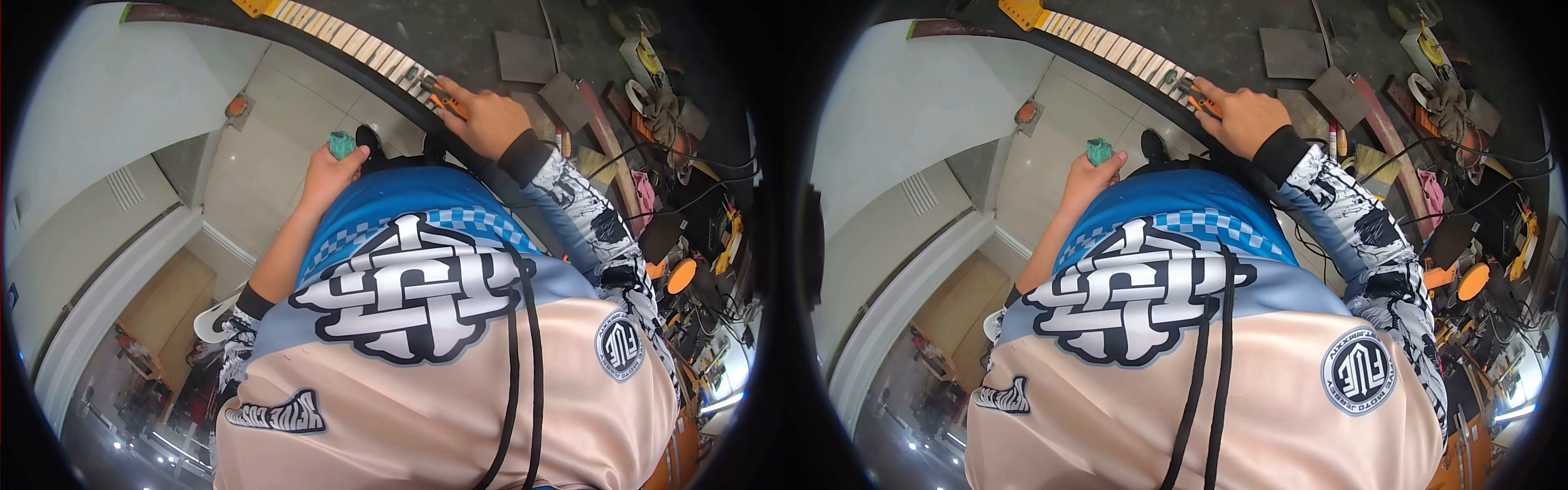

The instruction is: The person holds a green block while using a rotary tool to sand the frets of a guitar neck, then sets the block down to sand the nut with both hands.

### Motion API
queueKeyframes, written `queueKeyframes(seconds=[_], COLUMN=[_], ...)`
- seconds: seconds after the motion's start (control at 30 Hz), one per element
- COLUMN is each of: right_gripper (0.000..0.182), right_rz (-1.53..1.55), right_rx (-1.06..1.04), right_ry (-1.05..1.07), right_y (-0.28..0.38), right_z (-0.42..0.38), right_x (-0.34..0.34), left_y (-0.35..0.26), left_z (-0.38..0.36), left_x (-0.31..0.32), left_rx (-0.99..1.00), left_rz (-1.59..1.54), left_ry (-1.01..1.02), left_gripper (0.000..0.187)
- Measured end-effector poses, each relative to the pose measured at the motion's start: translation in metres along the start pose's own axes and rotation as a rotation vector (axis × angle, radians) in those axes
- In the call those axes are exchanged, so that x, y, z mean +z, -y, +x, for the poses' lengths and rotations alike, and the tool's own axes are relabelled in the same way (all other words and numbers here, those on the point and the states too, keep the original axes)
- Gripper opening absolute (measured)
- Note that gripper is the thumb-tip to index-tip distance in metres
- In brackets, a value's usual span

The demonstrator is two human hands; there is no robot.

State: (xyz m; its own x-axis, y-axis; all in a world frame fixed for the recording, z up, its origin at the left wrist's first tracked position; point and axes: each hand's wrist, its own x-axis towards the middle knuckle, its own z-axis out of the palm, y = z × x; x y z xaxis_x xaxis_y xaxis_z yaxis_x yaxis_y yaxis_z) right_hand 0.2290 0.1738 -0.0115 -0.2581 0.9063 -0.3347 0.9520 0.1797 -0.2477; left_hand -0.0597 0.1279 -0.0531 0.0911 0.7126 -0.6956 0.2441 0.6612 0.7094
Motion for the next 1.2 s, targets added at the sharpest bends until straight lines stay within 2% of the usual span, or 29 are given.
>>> queueKeyframes(seconds=[0.17,0.37,0.7,0.8,0.93,1.03,1.17,1.2], right_gripper=[0.055,0.054,0.053,0.052,0.05,0.049,0.048,0.048], right_rz=[0.013,0.028,-0.005,0.064,0.23,0.285,0.254,0.254], right_rx=[-0.017,-0.02,0.099,0.031,-0.075,-0.195,-0.199,-0.214], right_ry=[0.059,0.03,-0.118,-0.087,0.118,0.143,0.326,0.309], right_y=[0.009,0.01,-0.021,-0.008,0.032,0.047,0.065,0.066], right_z=[-0.011,-0.012,0.007,-0.003,-0.007,-0.004,0.0,0.0], right_x=[0.004,0.009,0.008,0.001,-0.035,-0.03,-0.048,-0.047], left_y=[-0.003,0.0,-0.005,-0.006,-0.007,-0.009,-0.01,-0.01], left_z=[-0.001,0.001,-0.002,0.0,-0.001,0.0,-0.003,-0.004], left_x=[0.003,0.005,0.003,0.006,0.01,0.01,0.009,0.008], left_rx=[-0.025,-0.038,-0.054,-0.1,-0.082,-0.069,-0.088,-0.086], left_rz=[0.022,-0.028,-0.034,-0.083,-0.082,-0.046,-0.006,-0.004], left_ry=[0.01,0.032,0.025,0.053,0.062,0.072,0.085,0.088], left_gripper=[0.03,0.031,0.03,0.029,0.027,0.025,0.023,0.022])
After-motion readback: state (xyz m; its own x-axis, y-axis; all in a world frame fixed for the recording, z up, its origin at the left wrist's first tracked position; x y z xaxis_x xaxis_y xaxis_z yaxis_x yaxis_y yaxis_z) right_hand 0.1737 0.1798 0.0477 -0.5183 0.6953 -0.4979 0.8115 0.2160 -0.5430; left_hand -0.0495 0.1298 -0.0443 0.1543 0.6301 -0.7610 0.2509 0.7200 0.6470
